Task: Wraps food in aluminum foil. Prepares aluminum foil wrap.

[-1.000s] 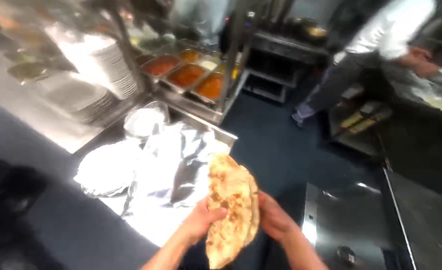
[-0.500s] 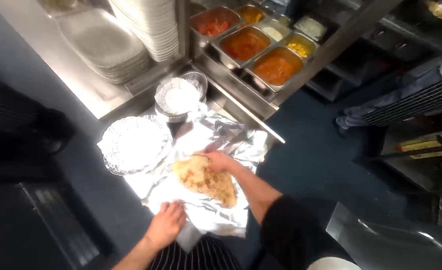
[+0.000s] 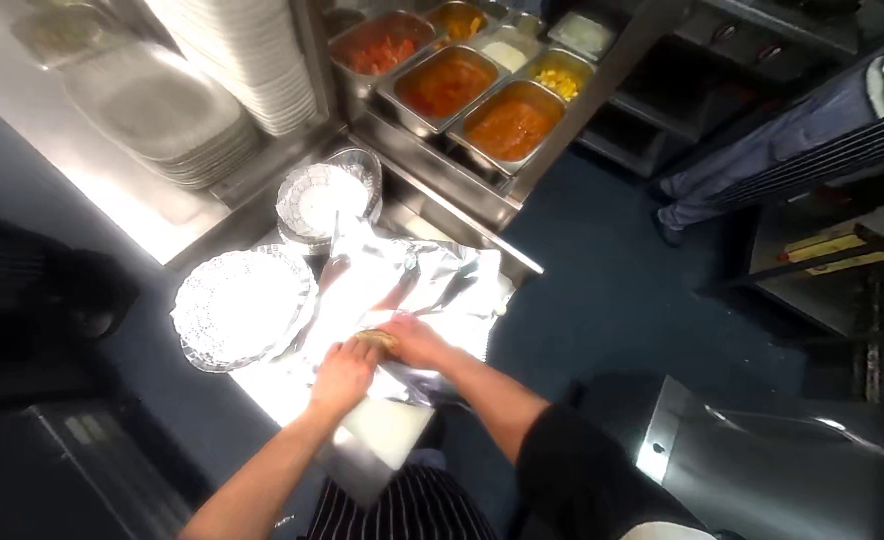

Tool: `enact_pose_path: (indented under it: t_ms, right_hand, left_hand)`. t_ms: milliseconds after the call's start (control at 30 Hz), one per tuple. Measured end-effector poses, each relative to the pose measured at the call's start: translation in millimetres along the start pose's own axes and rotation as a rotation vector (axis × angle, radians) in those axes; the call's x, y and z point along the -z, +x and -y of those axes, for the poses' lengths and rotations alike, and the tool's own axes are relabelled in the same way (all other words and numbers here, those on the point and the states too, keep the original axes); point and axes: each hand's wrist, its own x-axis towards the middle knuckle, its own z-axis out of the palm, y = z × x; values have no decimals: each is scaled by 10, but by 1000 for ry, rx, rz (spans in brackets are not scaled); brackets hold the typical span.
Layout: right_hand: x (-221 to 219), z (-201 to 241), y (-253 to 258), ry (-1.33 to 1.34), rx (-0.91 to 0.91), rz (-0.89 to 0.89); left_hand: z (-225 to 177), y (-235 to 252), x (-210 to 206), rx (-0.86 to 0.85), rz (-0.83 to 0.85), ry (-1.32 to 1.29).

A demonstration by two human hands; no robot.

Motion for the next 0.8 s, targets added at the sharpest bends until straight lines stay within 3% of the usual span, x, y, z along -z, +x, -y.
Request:
enact_pose_path:
  t_ms: [67,167,200,267,300,367,400,500,633,700,800]
  right_hand:
    - [-2,85,-266,-27,15,-292]
    - [-301,400,-832,-101,45,-754]
    - [-496,475,-998,-172,36,-742]
    - [-904,480,-1184,-332,-86,-515]
    - [-1062,415,-1191,-362,-136,-432]
    - [-1170,278,-1116,-368,-143,-432]
    - [-1131,258,-1087,-334,-143,-421]
    - [-1028,257,-1138,-306,-107,-356]
    - [-888,212,-1114,-355,-27,-434]
    - [-637,185,-1107,-203,-108,-346]
    - [-5,10,-973,115,-249,4]
  left_hand:
    - [-13,176,110,52,261,-45]
    - [30,347,193,76,400,-60]
    - [52,370,215,76,420,-61]
    - [64,316,201,23,357,-40]
    - [57,213,138,-54,217,-18]
    - [51,-51,-42,-326,-183,8]
    - [50,-171,-138,-441,-289,1]
    - [205,-396,-423,-471,-279,47]
    - [545,-269,-438,-490,-316,146]
    - [532,-226,-273,-438,-202,89]
    - [443,80,334,-61,442,-209]
